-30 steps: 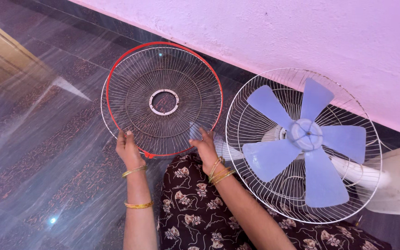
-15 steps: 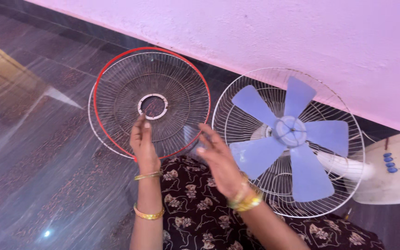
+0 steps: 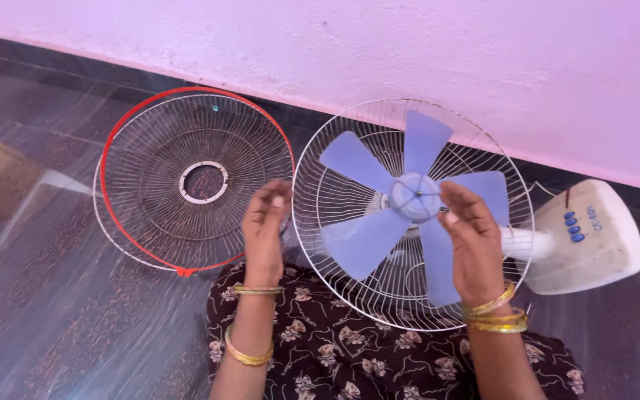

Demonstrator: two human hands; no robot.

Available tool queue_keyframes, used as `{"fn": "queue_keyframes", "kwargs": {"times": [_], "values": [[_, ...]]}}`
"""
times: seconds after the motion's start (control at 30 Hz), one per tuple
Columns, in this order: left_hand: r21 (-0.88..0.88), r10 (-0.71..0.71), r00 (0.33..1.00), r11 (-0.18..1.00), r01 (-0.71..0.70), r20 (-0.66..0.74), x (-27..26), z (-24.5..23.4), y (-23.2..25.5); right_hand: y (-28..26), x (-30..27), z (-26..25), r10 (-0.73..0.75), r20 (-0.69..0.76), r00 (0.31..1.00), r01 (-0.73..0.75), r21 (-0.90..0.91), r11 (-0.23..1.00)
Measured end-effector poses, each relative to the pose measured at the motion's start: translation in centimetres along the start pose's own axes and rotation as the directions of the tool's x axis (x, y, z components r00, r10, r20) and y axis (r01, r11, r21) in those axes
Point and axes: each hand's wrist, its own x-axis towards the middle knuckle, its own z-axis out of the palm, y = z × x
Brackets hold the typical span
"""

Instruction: The person disassembles a table fan by removing the front grille, the red outer ring, the fan blades, and the central hub nut. The components are placed on the floor beside the fan base.

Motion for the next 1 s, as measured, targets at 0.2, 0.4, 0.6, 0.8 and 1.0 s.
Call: {"fn": "queue_keyframes", "kwargs": {"times": [0.2,0.4,0.6,0.8,1.0], "values": [[0.208,-0.072,0.975,0.978,0.028,0.21,-0.8,3.5,-2.2,1.6,0.7,-3.8,-0.08,-0.01,0.997,0.078,-0.165,0.983],[0.494,0.028,0.947,0.848,-0.192,0.321,-2.1,5.3,-3.1,2.4,0.3,-5.6,-0.08,0.016,0.997,0.077,-0.515,0.854],[0.751,-0.045,0.944,0.618,-0.23,0.326,-3.5,6.2,-2.7,1.4,0.4,-7.6,0.322,-0.037,0.946,-0.205,-0.838,0.505],[0.665,-0.008,0.951,0.717,-0.209,0.308,-4.0,6.3,-3.0,1.5,0.0,-11.1,0.378,0.184,0.907,-0.053,-0.842,0.538],[0.661,-0.15,0.947,0.746,-0.081,0.285,-4.0,6.0,-3.2,2.5,0.6,-13.6,0.382,0.061,0.922,-0.212,-0.746,0.631]]}}
